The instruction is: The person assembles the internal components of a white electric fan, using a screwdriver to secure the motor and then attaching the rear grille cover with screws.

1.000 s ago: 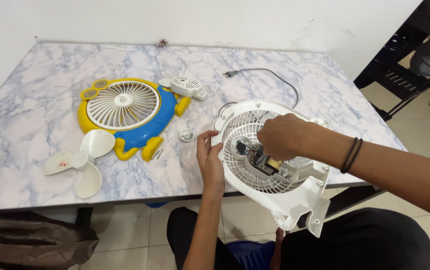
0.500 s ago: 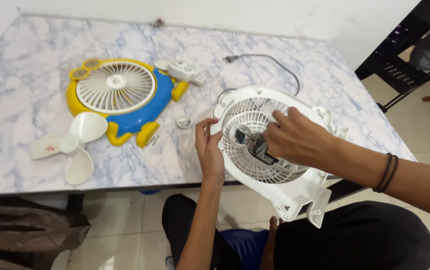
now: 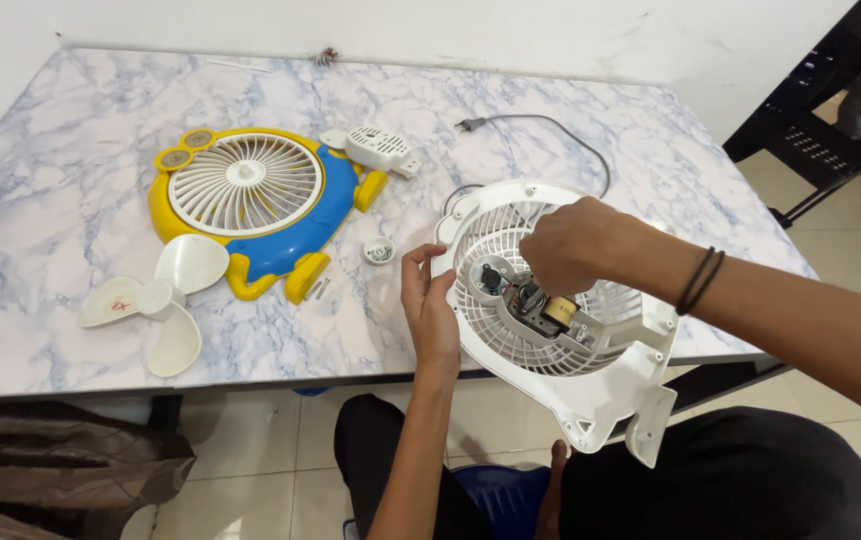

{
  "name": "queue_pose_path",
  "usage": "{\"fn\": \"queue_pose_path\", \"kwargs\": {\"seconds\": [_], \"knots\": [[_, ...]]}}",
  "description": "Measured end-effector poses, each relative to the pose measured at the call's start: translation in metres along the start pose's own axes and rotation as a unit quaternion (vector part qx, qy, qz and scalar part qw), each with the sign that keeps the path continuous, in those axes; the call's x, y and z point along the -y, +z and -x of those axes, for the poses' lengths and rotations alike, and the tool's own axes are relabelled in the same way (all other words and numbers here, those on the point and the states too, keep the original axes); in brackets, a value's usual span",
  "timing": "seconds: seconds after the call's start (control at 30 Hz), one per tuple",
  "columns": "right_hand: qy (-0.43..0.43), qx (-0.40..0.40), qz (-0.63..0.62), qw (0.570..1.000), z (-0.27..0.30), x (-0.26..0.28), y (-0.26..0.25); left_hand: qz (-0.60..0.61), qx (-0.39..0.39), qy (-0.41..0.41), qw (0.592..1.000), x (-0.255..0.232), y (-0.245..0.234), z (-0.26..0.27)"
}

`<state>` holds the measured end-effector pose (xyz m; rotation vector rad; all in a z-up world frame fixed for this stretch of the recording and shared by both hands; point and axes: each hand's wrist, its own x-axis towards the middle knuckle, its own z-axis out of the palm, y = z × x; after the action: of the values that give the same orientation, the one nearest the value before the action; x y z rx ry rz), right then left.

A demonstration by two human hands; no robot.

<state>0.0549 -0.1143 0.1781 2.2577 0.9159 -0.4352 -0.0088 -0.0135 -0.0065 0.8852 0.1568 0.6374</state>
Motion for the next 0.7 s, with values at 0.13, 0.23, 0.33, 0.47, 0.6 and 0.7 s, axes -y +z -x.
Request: {"fn": "queue_pose_path", "kwargs": {"seconds": [0.13,0.23,0.33,0.47,0.6,0.7], "knots": [[-0.006,-0.002,-0.006,1.000,0.001,-0.001,0.000,-0.018,0.014,0.026,0.999,-0.004,-0.001,-0.001],[-0.053,-0.062,0.023,0.996,0.009,-0.003,0.006,-0.033,0.020,0.022,0.999,-0.008,-0.003,0.001],[-0.138,-0.185,0.065,0.971,0.021,-0.007,0.021,-0.024,0.024,0.020,0.999,-0.008,-0.004,-0.001],[-0.170,-0.258,0.364,0.878,0.033,-0.001,0.049,-0.011,0.021,0.011,1.000,-0.003,-0.005,0.000],[-0.169,-0.315,0.366,0.859,0.034,-0.006,0.054,-0.005,0.021,0.009,1.000,-0.004,-0.005,0.000],[-0.158,-0.260,0.344,0.888,0.033,-0.005,0.055,-0.030,0.034,0.035,0.998,-0.004,-0.003,0.000]]}}
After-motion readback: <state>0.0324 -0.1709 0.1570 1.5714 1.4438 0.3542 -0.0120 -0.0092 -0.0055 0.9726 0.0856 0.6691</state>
